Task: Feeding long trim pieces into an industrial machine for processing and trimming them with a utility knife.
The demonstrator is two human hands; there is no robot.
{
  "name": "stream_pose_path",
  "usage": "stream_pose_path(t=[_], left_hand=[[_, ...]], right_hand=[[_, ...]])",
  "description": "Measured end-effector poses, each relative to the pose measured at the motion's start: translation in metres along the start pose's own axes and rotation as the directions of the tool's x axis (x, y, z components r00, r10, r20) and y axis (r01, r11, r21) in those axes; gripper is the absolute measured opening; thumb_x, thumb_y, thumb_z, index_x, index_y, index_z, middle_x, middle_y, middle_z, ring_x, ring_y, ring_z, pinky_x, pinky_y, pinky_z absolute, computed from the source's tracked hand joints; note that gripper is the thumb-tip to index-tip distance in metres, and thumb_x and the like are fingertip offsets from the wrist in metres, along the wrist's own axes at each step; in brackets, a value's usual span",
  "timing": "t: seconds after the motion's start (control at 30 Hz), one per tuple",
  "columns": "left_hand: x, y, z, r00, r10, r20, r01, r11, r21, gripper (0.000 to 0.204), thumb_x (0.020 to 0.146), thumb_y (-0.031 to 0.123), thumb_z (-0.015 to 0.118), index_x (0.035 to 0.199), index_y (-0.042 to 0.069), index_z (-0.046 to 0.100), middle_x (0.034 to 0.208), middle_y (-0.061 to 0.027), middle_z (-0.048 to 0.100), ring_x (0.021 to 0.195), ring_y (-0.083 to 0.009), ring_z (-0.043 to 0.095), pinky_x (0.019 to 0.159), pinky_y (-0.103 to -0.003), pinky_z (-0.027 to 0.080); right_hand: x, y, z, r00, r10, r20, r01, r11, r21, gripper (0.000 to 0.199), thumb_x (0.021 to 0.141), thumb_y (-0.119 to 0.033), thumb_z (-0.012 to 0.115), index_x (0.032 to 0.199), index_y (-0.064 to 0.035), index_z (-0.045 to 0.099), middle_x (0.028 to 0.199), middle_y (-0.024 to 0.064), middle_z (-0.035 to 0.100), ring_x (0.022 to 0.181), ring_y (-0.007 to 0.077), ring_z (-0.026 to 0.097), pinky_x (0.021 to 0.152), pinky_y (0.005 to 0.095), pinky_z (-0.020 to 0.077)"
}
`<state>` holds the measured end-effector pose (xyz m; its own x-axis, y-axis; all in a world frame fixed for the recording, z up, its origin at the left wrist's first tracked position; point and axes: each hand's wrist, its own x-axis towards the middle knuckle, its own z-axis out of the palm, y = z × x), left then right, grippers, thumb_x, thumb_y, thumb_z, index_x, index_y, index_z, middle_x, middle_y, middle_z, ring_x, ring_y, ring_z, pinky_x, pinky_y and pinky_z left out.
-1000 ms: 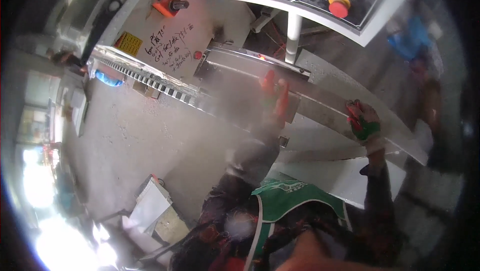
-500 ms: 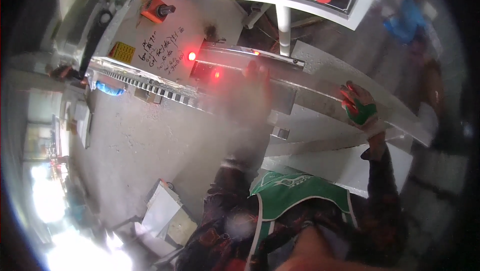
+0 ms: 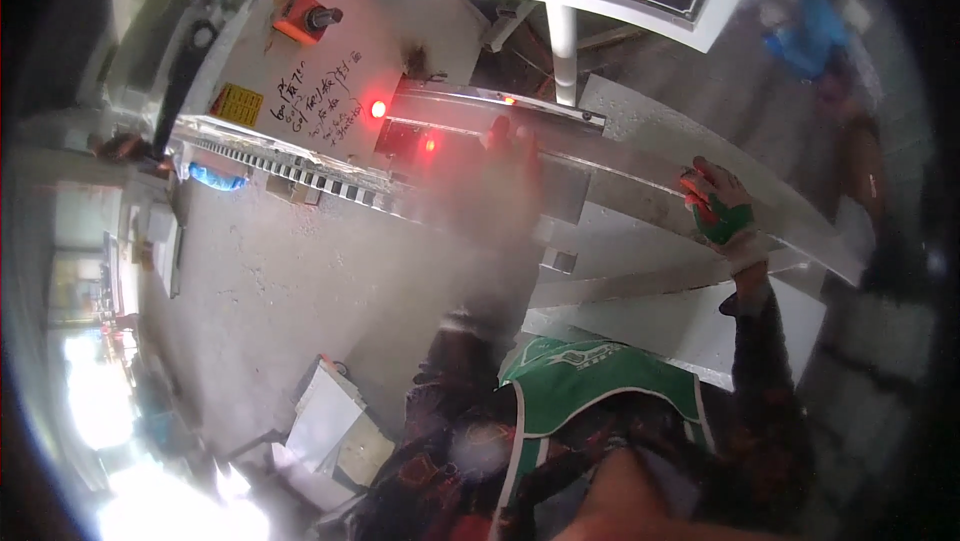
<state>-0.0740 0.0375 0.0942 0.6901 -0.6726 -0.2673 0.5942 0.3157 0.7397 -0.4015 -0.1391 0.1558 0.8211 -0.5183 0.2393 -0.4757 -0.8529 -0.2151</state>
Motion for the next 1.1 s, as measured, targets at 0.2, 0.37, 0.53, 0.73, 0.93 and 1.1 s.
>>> stream_pose_path(t=[0.2, 0.37, 0.53, 0.73, 0.93, 1.1], left_hand=[[0.034, -0.029, 0.006, 1.0, -0.015, 0.001, 0.015, 0.995, -0.097, 0.052, 0.093, 0.041, 0.076, 0.136, 0.023, 0.053, 0.114, 0.0087, 0.056, 0.099, -0.0083, 0.053, 0.073, -0.03, 0.048], [0.031, -0.034, -0.009, 0.92, 0.255, 0.298, -0.38, 0.767, 0.517, 0.052, 0.107, 0.019, 0.05, 0.154, 0.004, 0.033, 0.156, -0.0229, 0.037, 0.143, -0.0317, 0.04, 0.116, -0.04, 0.04], [0.032, -0.028, 0.027, 0.983, 0.177, -0.04, -0.172, 0.979, 0.112, 0.048, 0.096, 0.011, 0.071, 0.139, 0.0, 0.053, 0.138, -0.0207, 0.053, 0.117, -0.025, 0.059, 0.099, -0.032, 0.053], [0.03, -0.032, 0.01, 0.97, 0.244, 0.002, -0.231, 0.915, 0.331, 0.043, 0.102, 0.018, 0.065, 0.136, -0.003, 0.049, 0.124, -0.009, 0.05, 0.111, -0.0124, 0.051, 0.098, -0.024, 0.05], [0.031, -0.03, 0.024, 0.972, 0.237, -0.01, -0.235, 0.969, 0.074, 0.039, 0.105, 0.016, 0.059, 0.138, 0.0, 0.048, 0.121, -0.0079, 0.048, 0.107, -0.014, 0.053, 0.1, -0.026, 0.05], [0.027, -0.019, 0.034, 0.986, 0.165, 0.021, -0.165, 0.986, 0.015, 0.04, 0.103, 0.015, 0.061, 0.138, 0.0, 0.048, 0.124, -0.0091, 0.049, 0.109, -0.0145, 0.053, 0.1, -0.027, 0.049]], right_hand=[[-0.01, 0.011, 0.005, 0.999, 0.031, -0.01, -0.03, 0.999, 0.023, 0.04, 0.09, -0.019, 0.066, 0.13, -0.017, 0.063, 0.142, 0.0116, 0.057, 0.125, 0.0354, 0.057, 0.103, 0.0475, 0.0478], [-0.009, 0.013, 0.011, 0.999, -0.005, -0.045, 0.006, 1.0, 0.026, 0.041, 0.09, -0.019, 0.065, 0.131, -0.0176, 0.063, 0.143, 0.011, 0.056, 0.124, 0.0355, 0.057, 0.104, 0.0474, 0.0478], [-0.004, 0.003, 0.0, 0.999, -0.004, -0.032, 0.005, 1.0, 0.005, 0.036, 0.095, -0.031, 0.061, 0.129, -0.0181, 0.064, 0.138, 0.0136, 0.059, 0.122, 0.0374, 0.059, 0.102, 0.0491, 0.0489], [-0.006, 0.011, 0.013, 0.999, 0.027, -0.024, -0.027, 0.999, 0.019, 0.037, 0.094, -0.029, 0.061, 0.13, -0.0186, 0.063, 0.14, 0.0132, 0.058, 0.122, 0.0365, 0.058, 0.103, 0.05, 0.048], [-0.005, 0.01, 0.007, 1.0, -0.005, -0.028, 0.006, 0.999, 0.031, 0.039, 0.092, -0.026, 0.065, 0.13, -0.0184, 0.063, 0.14, 0.0132, 0.058, 0.121, 0.0366, 0.058, 0.102, 0.0494, 0.0477], [-0.004, 0.009, 0.004, 1.0, 0.008, 0.01, -0.008, 1.0, 0.027, 0.039, 0.093, -0.028, 0.065, 0.131, -0.0184, 0.062, 0.141, 0.0136, 0.057, 0.123, 0.0369, 0.058, 0.103, 0.0494, 0.0466]])
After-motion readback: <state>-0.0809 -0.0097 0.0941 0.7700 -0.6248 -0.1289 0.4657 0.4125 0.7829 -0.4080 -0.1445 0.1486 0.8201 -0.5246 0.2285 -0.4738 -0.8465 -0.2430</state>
